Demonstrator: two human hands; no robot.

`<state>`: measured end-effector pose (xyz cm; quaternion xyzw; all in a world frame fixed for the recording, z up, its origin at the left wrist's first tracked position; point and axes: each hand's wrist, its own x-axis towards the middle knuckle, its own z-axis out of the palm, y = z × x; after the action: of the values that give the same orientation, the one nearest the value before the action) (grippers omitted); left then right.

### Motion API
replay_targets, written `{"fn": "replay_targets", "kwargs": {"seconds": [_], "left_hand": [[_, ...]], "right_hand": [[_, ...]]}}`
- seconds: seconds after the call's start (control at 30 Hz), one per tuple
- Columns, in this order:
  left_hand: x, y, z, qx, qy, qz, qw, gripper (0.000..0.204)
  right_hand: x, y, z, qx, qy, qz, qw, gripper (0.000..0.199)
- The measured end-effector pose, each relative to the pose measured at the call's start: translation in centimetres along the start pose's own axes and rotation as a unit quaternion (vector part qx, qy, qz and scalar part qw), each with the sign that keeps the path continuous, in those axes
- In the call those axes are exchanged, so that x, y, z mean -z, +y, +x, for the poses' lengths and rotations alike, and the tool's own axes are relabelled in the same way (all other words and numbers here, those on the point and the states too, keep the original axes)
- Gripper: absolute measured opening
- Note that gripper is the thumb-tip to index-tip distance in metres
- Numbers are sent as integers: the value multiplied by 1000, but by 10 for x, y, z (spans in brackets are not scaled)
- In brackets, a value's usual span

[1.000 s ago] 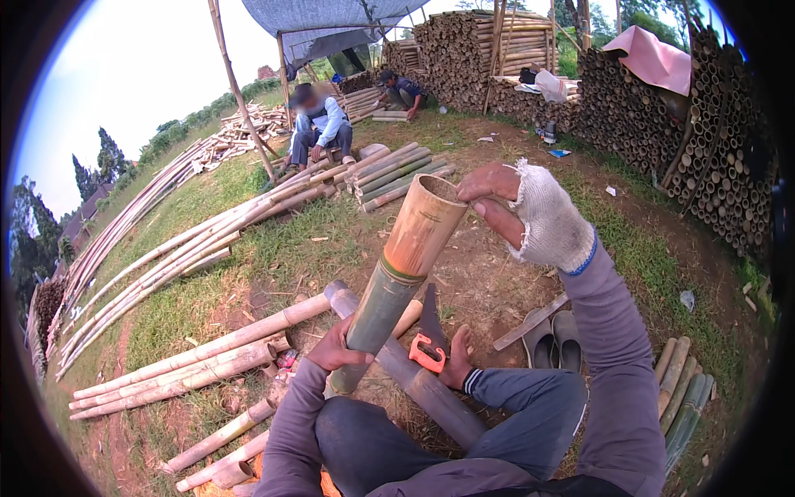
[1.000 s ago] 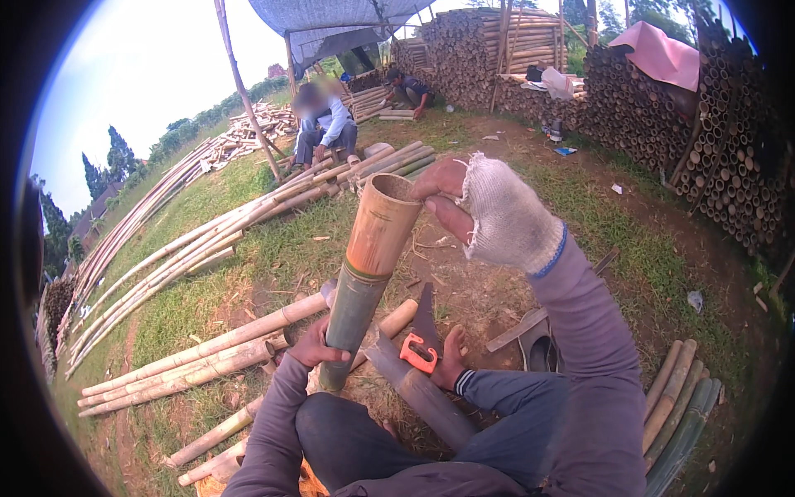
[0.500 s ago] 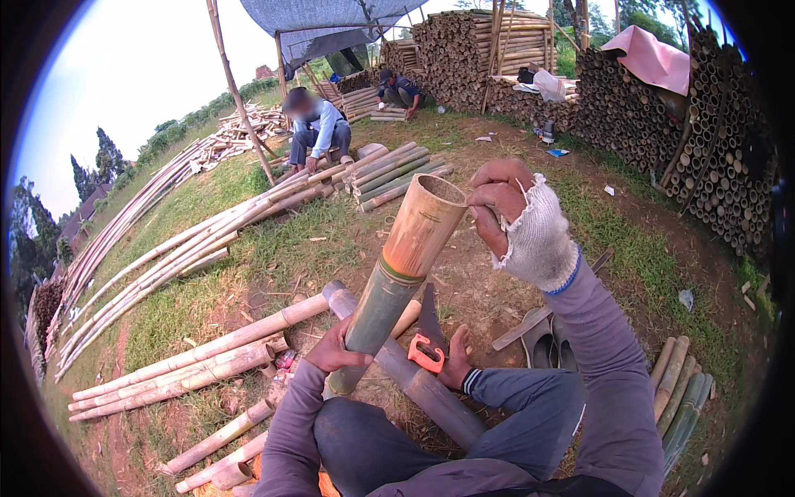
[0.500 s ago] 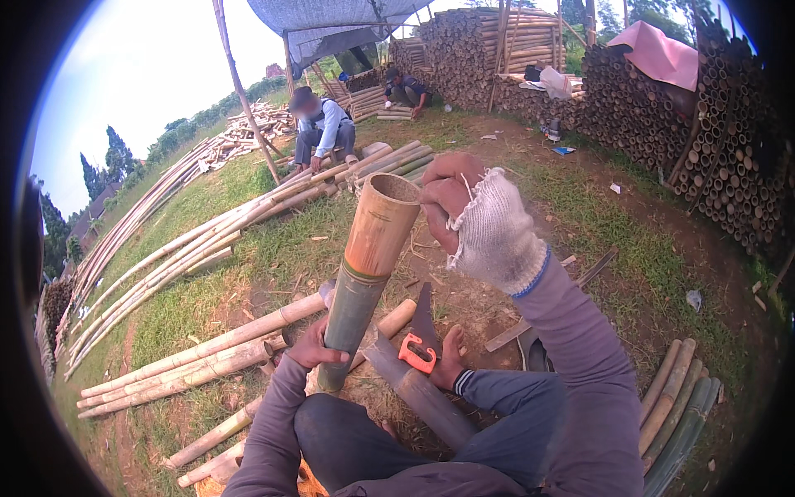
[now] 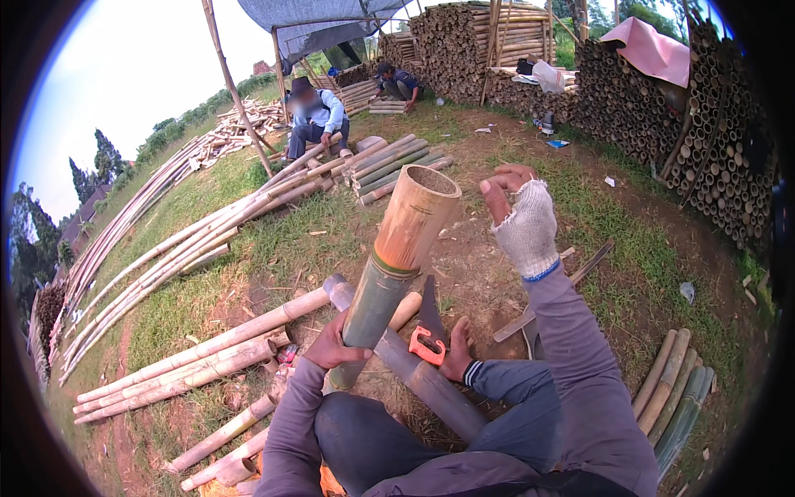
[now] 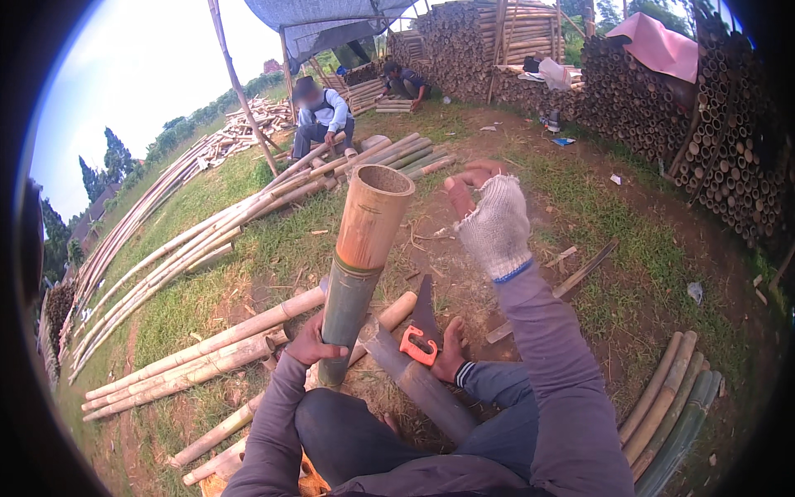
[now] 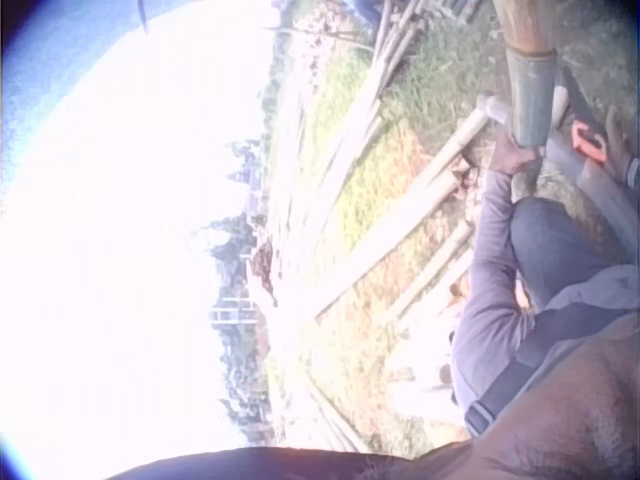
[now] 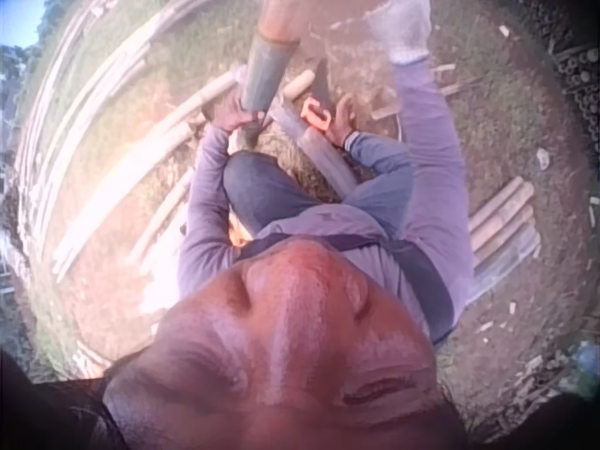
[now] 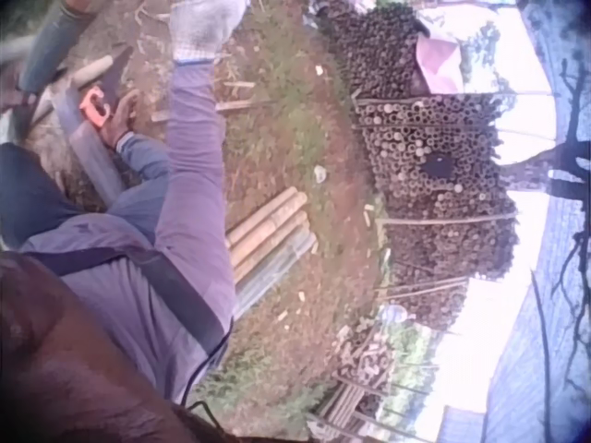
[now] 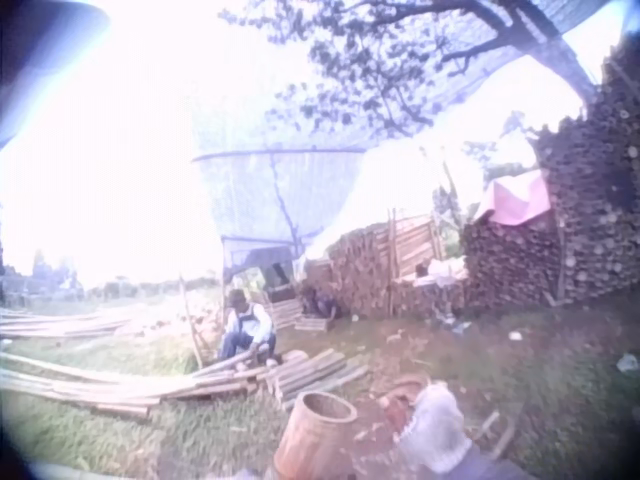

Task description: The person sits on the ground and uses a hand saw to cut bamboo poles into shorter sections. They position each pole on a support log, saw through it, and then move the cut pieces aside.

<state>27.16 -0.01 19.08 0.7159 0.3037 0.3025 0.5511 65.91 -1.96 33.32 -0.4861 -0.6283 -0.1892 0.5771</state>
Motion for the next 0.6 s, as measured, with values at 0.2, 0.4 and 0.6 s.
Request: {"fn": "replay_targets", "kwargs": {"seconds": [0.2,0.4,0.6], "left_hand": [[-29,38,30,-76,72,263,959,83],[-113,74,71,-182,-50,565,803,83],[-206,102,93,-364,-186,567,715,82]], "right_hand": [[72,-30,-64,198,-33,-80,976,45],[58,-24,-149,195,-365,-214,885,64],[170,-18,-201,-95,-437,-207,870,46]]}}
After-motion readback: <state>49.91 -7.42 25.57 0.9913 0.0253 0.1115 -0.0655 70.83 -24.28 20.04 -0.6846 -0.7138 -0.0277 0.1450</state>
